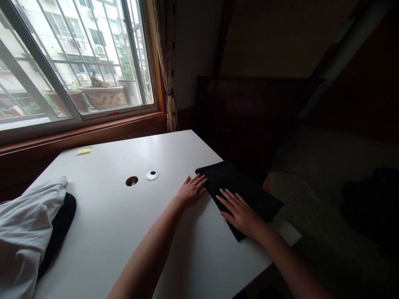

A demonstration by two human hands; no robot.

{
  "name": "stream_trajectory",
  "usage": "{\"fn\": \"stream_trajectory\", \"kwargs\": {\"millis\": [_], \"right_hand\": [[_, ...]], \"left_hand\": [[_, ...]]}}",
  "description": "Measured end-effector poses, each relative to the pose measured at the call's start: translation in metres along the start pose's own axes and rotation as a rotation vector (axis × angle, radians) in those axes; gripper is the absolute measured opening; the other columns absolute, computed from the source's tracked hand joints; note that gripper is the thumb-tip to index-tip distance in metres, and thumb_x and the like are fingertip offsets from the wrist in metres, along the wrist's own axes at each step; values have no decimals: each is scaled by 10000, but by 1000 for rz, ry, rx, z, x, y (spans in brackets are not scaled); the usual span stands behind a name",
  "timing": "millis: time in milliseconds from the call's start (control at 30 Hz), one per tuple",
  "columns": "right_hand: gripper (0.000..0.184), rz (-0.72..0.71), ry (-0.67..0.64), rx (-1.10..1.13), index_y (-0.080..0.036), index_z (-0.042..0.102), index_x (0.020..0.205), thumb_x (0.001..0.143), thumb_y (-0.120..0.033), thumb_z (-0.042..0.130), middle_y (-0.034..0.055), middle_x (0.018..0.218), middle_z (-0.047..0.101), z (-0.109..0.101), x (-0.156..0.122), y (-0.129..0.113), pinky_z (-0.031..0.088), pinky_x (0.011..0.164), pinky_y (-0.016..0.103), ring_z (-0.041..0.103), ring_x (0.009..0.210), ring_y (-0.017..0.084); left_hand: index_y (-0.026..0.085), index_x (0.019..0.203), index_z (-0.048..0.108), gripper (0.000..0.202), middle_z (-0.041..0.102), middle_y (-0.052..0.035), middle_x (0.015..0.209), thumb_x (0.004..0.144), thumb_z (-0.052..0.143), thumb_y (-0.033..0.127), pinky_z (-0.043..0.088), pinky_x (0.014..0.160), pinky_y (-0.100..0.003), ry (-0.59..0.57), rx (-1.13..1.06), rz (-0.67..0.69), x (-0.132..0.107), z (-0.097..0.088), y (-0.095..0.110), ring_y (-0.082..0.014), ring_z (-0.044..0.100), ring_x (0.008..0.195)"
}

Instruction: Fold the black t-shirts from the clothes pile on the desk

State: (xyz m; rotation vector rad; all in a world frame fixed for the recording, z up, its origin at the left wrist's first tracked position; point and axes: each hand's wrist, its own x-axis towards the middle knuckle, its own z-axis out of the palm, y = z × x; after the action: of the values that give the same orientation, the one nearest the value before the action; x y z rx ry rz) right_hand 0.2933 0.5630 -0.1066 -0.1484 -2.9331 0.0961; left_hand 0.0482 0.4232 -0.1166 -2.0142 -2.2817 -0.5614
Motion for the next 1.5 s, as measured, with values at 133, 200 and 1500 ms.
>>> {"fn": "stream_trajectory", "kwargs": {"millis": [133,200,1500], "right_hand": [[643,-35,-33,-20,-338,167,1622,1046,-498,404,39,1682,188,-4,-13,-1,273,1211,589,206,1538,303],[653,-39,-44,-8,-333,152,1624,1045,-500,405,40,1682,179,-4,-19,-4,265,1214,591,201,1539,303],[784,126,-137,20,-233,170,1633,992,-675,257,54,1694,140,23,143,-4,105,1251,566,126,1556,317]], "left_hand": [[298,1581,317,559,343,-29,1638,1062,310,504,177,1255,-538,-54,47,-56,-27,-15,-21,-253,269,1531],[302,1579,324,557,333,-25,1642,1060,319,503,168,1257,-542,-67,62,-85,-44,-22,-28,-259,252,1536],[407,1594,224,586,296,39,1649,1047,431,442,269,1245,-525,-63,213,-288,-266,-79,-36,-247,304,1515]]}}
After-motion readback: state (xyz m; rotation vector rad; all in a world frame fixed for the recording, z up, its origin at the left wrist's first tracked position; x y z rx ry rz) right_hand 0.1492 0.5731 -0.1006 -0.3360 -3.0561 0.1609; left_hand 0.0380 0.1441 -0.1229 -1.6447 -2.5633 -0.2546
